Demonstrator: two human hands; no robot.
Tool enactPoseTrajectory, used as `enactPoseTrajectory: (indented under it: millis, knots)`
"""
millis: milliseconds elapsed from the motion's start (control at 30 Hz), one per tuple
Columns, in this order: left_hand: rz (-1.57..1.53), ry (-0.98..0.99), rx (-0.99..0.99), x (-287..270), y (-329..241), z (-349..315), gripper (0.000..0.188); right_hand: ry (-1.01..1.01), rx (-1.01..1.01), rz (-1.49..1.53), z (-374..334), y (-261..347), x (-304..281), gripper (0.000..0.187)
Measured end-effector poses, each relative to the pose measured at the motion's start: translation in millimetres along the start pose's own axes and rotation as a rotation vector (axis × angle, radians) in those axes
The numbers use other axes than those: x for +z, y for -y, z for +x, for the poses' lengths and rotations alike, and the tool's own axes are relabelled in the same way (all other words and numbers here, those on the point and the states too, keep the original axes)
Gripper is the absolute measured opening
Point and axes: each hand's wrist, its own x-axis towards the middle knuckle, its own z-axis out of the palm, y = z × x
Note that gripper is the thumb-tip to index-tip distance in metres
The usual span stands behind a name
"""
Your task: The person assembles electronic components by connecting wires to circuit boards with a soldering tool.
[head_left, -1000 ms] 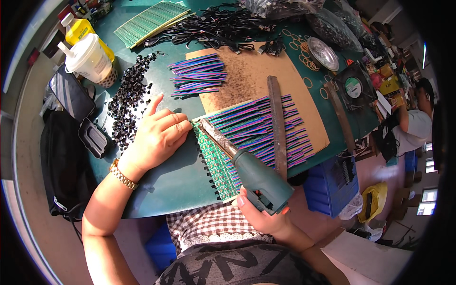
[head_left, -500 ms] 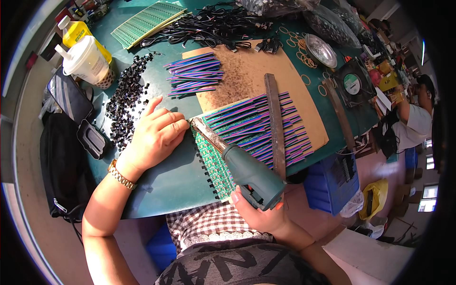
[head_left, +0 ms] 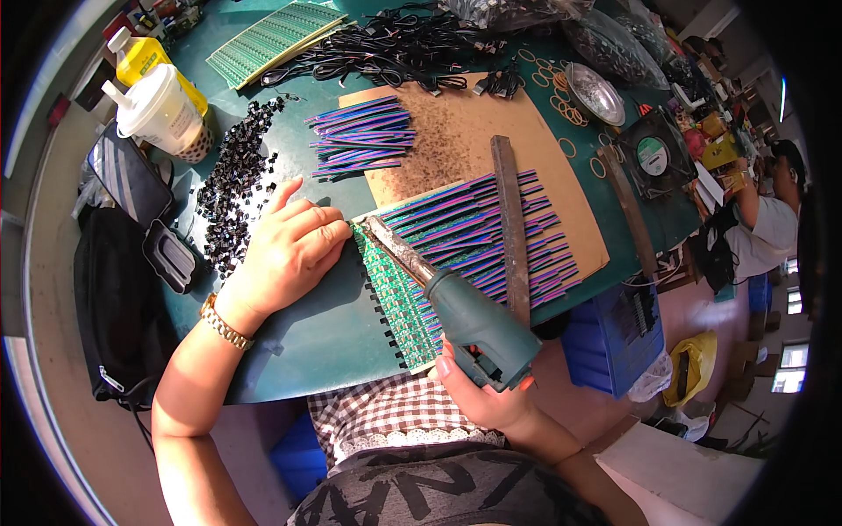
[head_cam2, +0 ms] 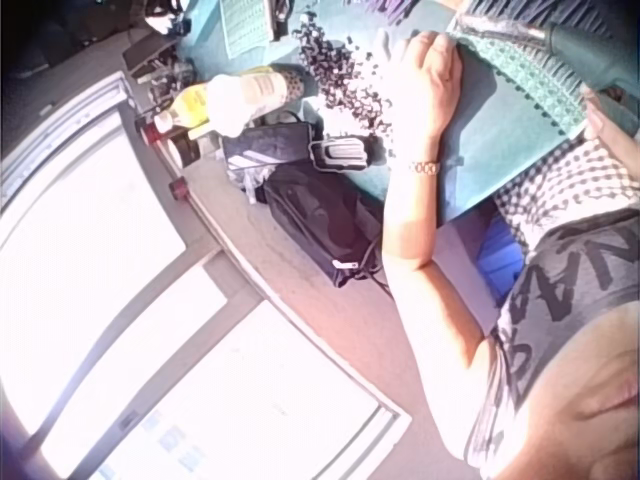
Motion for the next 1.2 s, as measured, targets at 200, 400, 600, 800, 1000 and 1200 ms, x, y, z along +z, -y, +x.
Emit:
enactPoseTrajectory:
  millis: [200,400,600,800,1000,1200]
  knots:
    - [-0.002,0.019,0.004,1.7,2.4,-1.9,0.022,-0.071,-0.074,0.239,8.1,5.8,1.5,0.013]
    - [0.001,-0.014,0.004,1.5,0.2,-0.1,0.024,-0.126,-0.089,0.279,14.3,12.4,2.0,0.011]
    - [-0.013,-0.017,0.003,0.8,-0.4,-0.6,0.025,-0.046,-0.161,0.067,10.4,11.2,-3.0,0.015]
    - [-0.035,-0.011,0.0,1.3,-0.5,-0.5,0.026,-0.113,-0.174,0.129,1.7,8.9,1.5,0.015]
    - [-0.008,-0.005,0.001,-0.7,0.7,0.7,0.027,-0.17,-0.059,0.481,2.8,29.0,-16.2,0.025]
    - [-0.054,0.022,0.012,-0.4,-1.4,8.9,0.023,-0.539,0.025,0.264,-11.3,33.4,-71.2,0.035]
